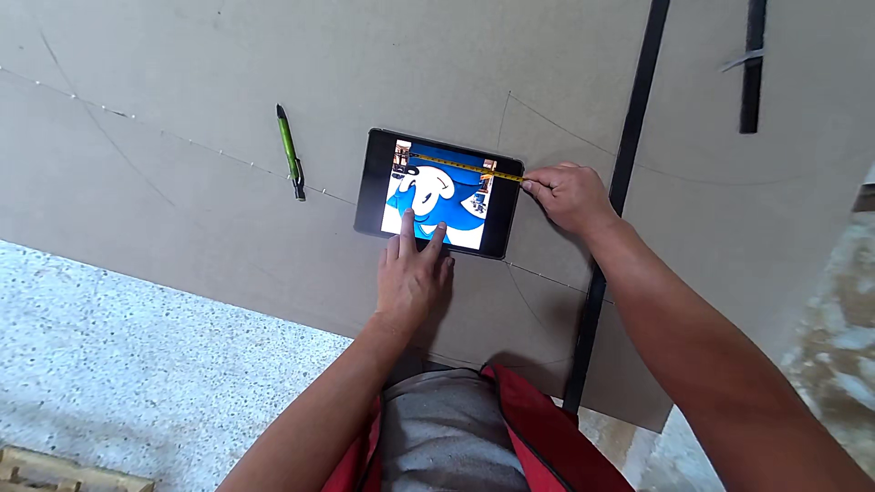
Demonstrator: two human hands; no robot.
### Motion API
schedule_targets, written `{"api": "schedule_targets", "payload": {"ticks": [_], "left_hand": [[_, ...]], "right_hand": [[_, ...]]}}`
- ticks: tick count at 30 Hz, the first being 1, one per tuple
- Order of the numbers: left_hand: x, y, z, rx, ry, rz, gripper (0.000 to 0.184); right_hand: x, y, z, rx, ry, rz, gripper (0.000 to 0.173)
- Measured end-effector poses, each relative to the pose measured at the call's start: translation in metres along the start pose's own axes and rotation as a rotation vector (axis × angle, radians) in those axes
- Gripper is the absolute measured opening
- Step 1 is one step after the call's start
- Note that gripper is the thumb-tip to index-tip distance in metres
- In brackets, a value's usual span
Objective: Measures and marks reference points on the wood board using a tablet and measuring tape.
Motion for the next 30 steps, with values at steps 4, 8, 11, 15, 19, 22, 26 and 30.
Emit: {"api": "schedule_targets", "payload": {"ticks": [4, 8, 11, 15, 19, 22, 26, 30], "left_hand": [[-0.0003, -0.0003, 0.0003, -0.004, -0.004, 0.001, 0.053], [-0.0003, -0.0001, 0.0009, 0.001, 0.002, -0.001, 0.053], [-0.0003, -0.0004, 0.0007, -0.002, 0.002, 0.003, 0.053], [-0.0010, -0.0003, 0.0002, 0.003, 0.003, 0.002, 0.053], [-0.0003, -0.0005, 0.0001, 0.013, 0.004, 0.002, 0.054], [-0.0007, -0.0002, 0.0003, 0.003, 0.001, 0.004, 0.054], [-0.0012, -0.0004, 0.0005, -0.006, -0.006, 0.006, 0.053], [-0.0011, -0.0001, 0.0010, -0.003, 0.001, 0.002, 0.053]], "right_hand": [[-0.0002, 0.0012, 0.0002, -0.006, 0.001, 0.010, 0.030], [-0.0002, 0.0006, -0.0007, -0.008, -0.006, 0.009, 0.030], [0.0001, 0.0002, -0.0008, -0.013, -0.007, 0.004, 0.030], [-0.0005, 0.0022, -0.0003, -0.021, -0.005, 0.008, 0.030], [-0.0007, 0.0028, -0.0007, -0.021, -0.018, 0.014, 0.029], [-0.0008, 0.0027, -0.0011, -0.024, -0.022, 0.010, 0.030], [-0.0015, 0.0020, -0.0017, -0.026, -0.028, 0.019, 0.030], [-0.0010, 0.0032, -0.0015, -0.025, -0.022, 0.010, 0.030]]}}
Point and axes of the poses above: each hand's wrist, its own x-axis towards the middle knuckle, its own z-axis out of the back of the hand, y = z × x, the point moved 2 cm from there along x, towards the middle knuckle, and after that the axes turned 13 degrees about x, right-handed, at the moved point
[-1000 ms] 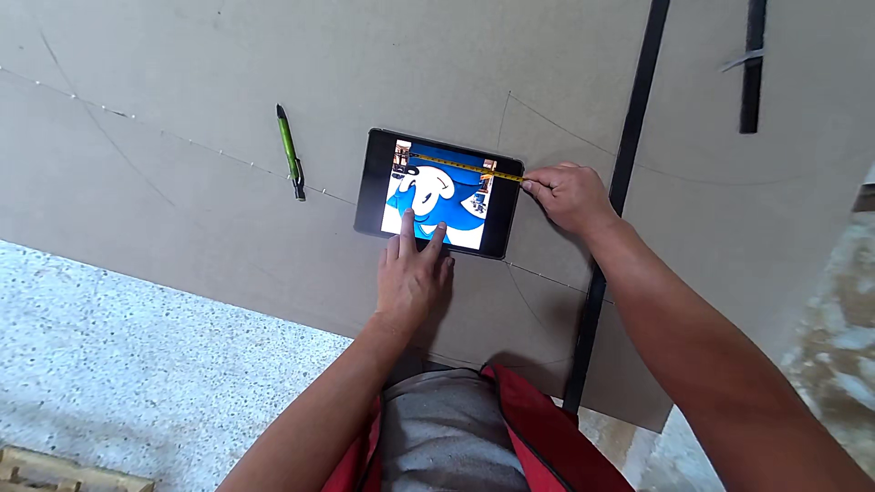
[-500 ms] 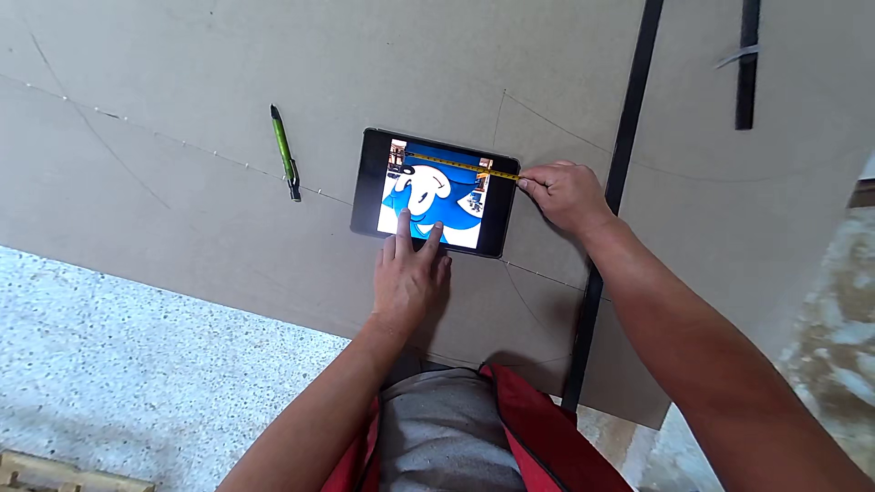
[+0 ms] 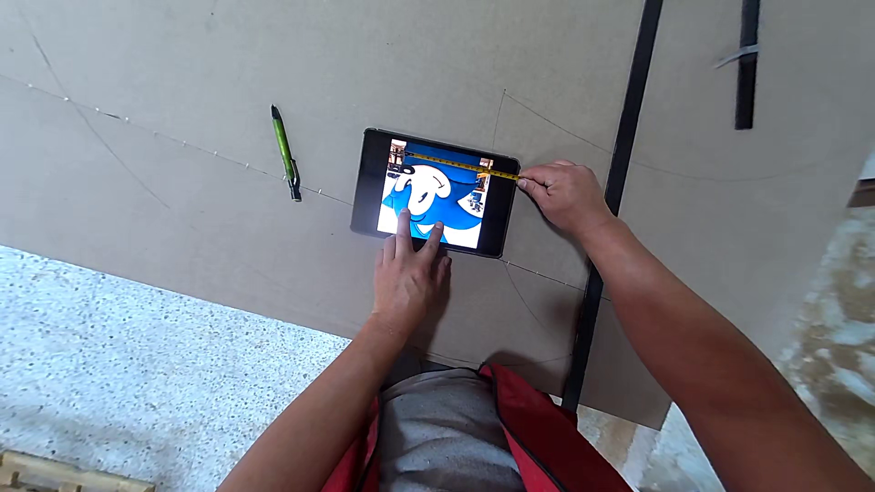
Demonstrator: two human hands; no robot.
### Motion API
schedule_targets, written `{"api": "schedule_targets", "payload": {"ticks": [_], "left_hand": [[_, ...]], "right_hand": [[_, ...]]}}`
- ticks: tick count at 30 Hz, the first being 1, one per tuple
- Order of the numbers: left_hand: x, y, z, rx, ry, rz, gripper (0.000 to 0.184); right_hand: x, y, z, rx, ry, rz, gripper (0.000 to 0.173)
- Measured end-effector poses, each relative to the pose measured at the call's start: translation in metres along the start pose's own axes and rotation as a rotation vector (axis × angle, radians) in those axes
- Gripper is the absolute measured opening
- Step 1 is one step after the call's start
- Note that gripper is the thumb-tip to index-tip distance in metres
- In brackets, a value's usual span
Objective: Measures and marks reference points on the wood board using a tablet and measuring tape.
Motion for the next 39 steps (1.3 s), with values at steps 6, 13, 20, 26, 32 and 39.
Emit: {"api": "schedule_targets", "payload": {"ticks": [6, 13, 20, 26, 32, 39], "left_hand": [[0.0004, -0.0001, -0.0004, 0.005, 0.001, 0.002, 0.054], [0.0006, -0.0002, -0.0007, 0.008, -0.011, 0.000, 0.053], [0.0003, -0.0003, -0.0005, 0.002, 0.009, 0.008, 0.053], [0.0003, -0.0007, 0.0012, -0.002, 0.012, 0.010, 0.053], [0.0002, -0.0004, 0.0013, -0.002, 0.007, 0.005, 0.053], [0.0000, -0.0005, 0.0002, -0.004, -0.005, 0.004, 0.052]], "right_hand": [[0.0005, 0.0004, 0.0000, 0.002, 0.002, -0.006, 0.030], [0.0008, -0.0005, -0.0003, -0.012, -0.002, -0.003, 0.030], [0.0005, -0.0014, -0.0007, -0.007, 0.005, 0.000, 0.032], [0.0008, 0.0003, -0.0001, -0.014, 0.008, -0.003, 0.031], [0.0010, -0.0002, -0.0002, -0.021, 0.016, -0.005, 0.032], [0.0009, -0.0006, -0.0002, -0.019, 0.010, 0.010, 0.032]]}}
Point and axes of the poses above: each hand's wrist, its own x-axis towards the middle knuckle, its own z-axis out of the back of the hand, y = z × x, the point moved 2 cm from there along x, towards the middle knuckle, and after that the axes turned 13 degrees about x, right-handed, at the moved point
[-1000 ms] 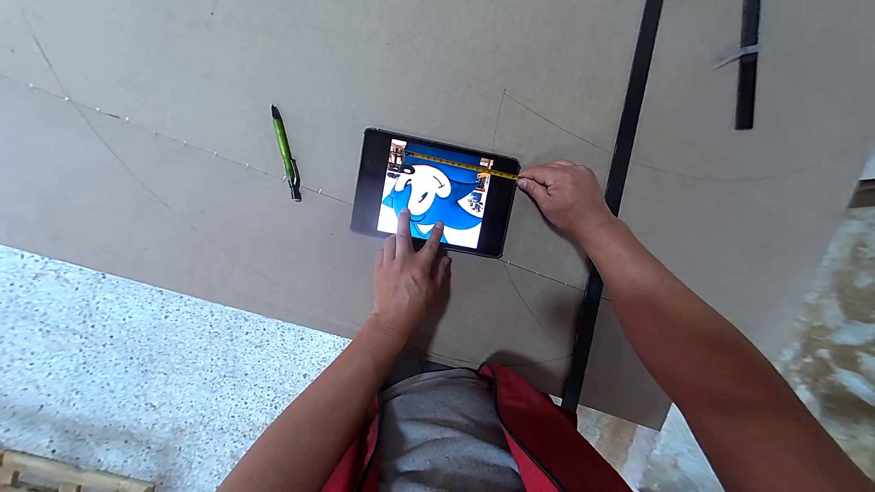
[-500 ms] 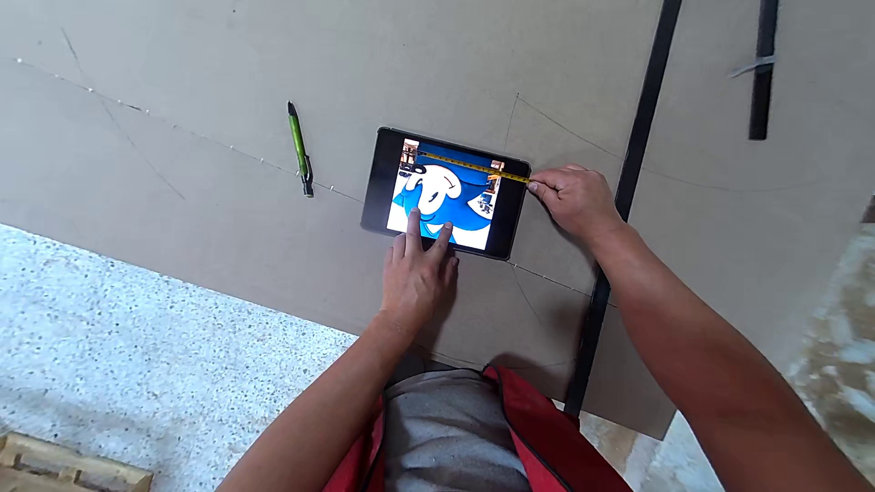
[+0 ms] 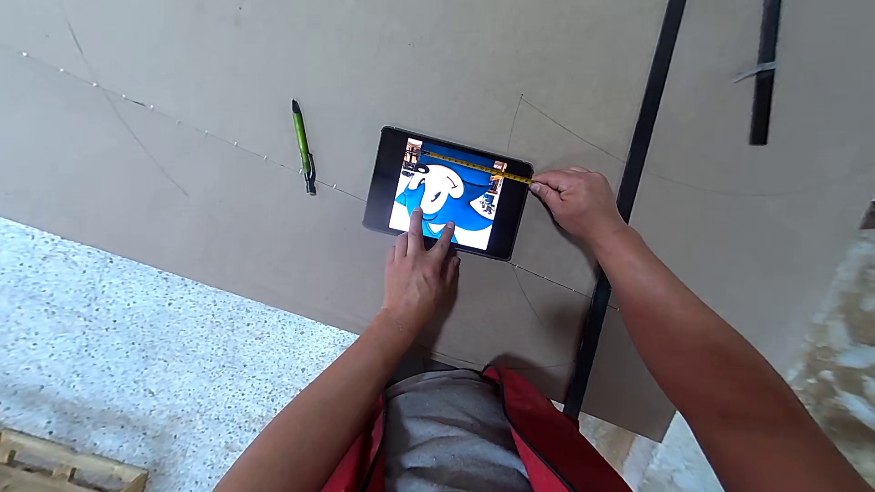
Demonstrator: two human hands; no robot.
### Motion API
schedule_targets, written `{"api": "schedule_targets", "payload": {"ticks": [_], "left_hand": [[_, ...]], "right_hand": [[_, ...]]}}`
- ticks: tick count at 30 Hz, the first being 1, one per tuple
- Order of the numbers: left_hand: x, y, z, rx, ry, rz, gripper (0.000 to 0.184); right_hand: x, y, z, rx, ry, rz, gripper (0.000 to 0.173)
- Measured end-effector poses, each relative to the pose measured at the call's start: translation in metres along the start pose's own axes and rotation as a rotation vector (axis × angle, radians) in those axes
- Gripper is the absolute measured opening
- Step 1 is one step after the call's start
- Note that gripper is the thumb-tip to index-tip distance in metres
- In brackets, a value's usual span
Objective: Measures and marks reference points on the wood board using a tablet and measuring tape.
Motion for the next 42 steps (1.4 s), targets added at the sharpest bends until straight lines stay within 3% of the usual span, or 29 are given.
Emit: {"api": "schedule_targets", "payload": {"ticks": [27, 31, 33, 36, 39, 42], "left_hand": [[0.001, 0.000, -0.001, 0.004, -0.015, -0.004, 0.052], [-0.015, 0.007, 0.022, -0.146, -0.038, 0.045, 0.069], [-0.043, 0.023, 0.029, -0.155, -0.015, 0.086, 0.072], [-0.094, 0.070, 0.005, 0.014, 0.040, 0.093, 0.071], [-0.128, 0.112, -0.012, 0.084, 0.042, -0.030, 0.068], [-0.125, 0.133, -0.008, 0.057, 0.039, -0.143, 0.065]], "right_hand": [[-0.001, -0.001, -0.001, 0.009, -0.017, -0.002, 0.031], [0.000, 0.000, -0.001, 0.014, -0.019, -0.014, 0.032], [-0.008, 0.001, -0.001, 0.062, -0.044, -0.083, 0.032], [-0.031, 0.009, -0.003, 0.208, -0.127, -0.305, 0.030], [-0.065, 0.028, -0.014, 0.402, -0.248, -0.539, 0.029], [-0.106, 0.068, -0.040, 0.564, -0.350, -0.705, 0.029]]}}
Point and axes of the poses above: each hand's wrist, its own x-axis towards the middle knuckle, its own z-axis out of the back of the hand, y = z × x, the point moved 2 cm from there along x, towards the middle knuckle, and after that the axes turned 13 degrees about x, right-handed, at the moved point
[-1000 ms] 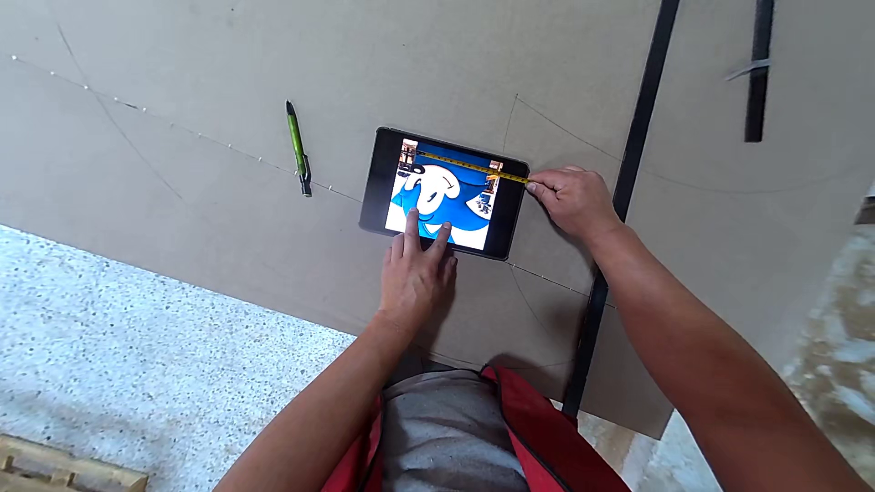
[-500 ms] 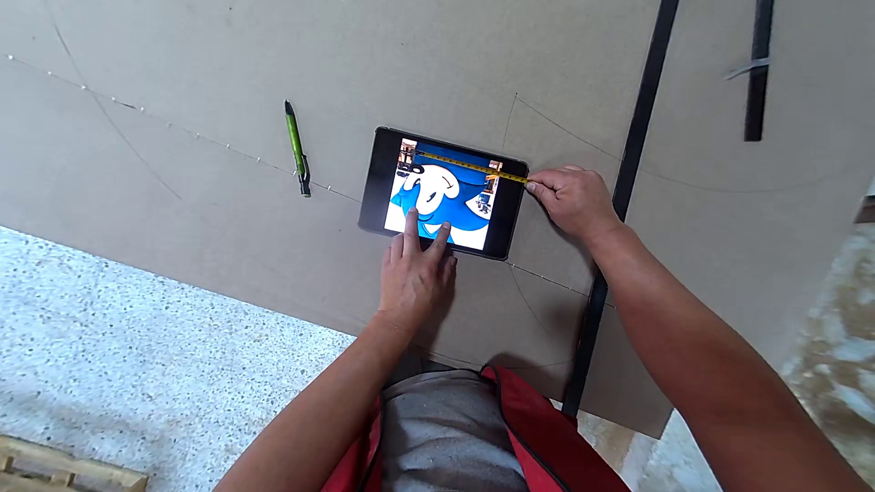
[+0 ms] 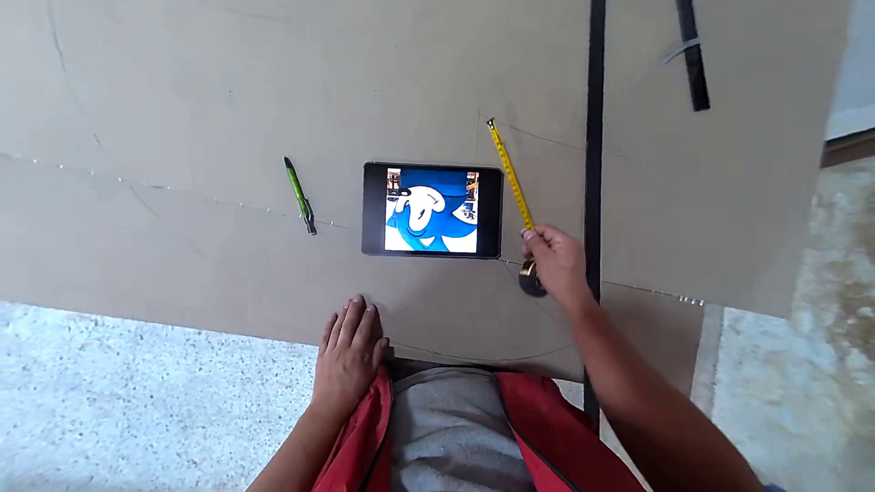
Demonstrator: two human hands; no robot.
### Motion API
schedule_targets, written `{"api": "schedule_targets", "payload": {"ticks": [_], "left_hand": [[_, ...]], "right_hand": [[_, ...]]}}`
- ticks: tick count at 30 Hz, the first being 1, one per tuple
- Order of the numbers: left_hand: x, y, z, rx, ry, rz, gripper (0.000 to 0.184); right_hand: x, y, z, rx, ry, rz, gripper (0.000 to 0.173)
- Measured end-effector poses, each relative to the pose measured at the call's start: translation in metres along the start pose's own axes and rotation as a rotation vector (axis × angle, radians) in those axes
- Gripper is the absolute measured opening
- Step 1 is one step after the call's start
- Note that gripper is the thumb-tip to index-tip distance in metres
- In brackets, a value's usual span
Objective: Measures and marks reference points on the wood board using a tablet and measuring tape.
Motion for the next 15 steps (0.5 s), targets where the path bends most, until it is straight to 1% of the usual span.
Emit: {"api": "schedule_targets", "payload": {"ticks": [3, 6, 8, 11, 13, 15], "left_hand": [[0.024, 0.021, 0.004, -0.002, 0.001, -0.052, 0.070], [0.060, 0.046, 0.007, -0.027, -0.009, -0.095, 0.073], [0.083, 0.060, 0.011, -0.065, -0.017, -0.145, 0.072], [0.116, 0.071, 0.021, -0.118, -0.108, -0.284, 0.064], [0.136, 0.068, 0.031, -0.090, -0.157, -0.421, 0.057], [0.154, 0.058, 0.039, -0.051, -0.165, -0.556, 0.053]], "right_hand": [[-0.064, -0.007, -0.038, 0.049, -0.066, -0.037, 0.027], [-0.107, -0.011, -0.086, 0.114, -0.112, -0.065, 0.023], [-0.119, -0.007, -0.114, 0.153, -0.166, -0.087, 0.022], [-0.120, 0.001, -0.145, 0.151, -0.266, -0.083, 0.024], [-0.117, 0.000, -0.159, 0.139, -0.338, -0.055, 0.024], [-0.117, -0.002, -0.168, 0.103, -0.411, -0.004, 0.025]]}}
Point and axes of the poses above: each hand's wrist, its own x-axis towards the middle knuckle, its own z-axis out of the back of the hand, y = z × x, the point moved 2 cm from there along x, towards the middle knuckle, and after that the axes turned 13 degrees about x, right-handed, at the moved point
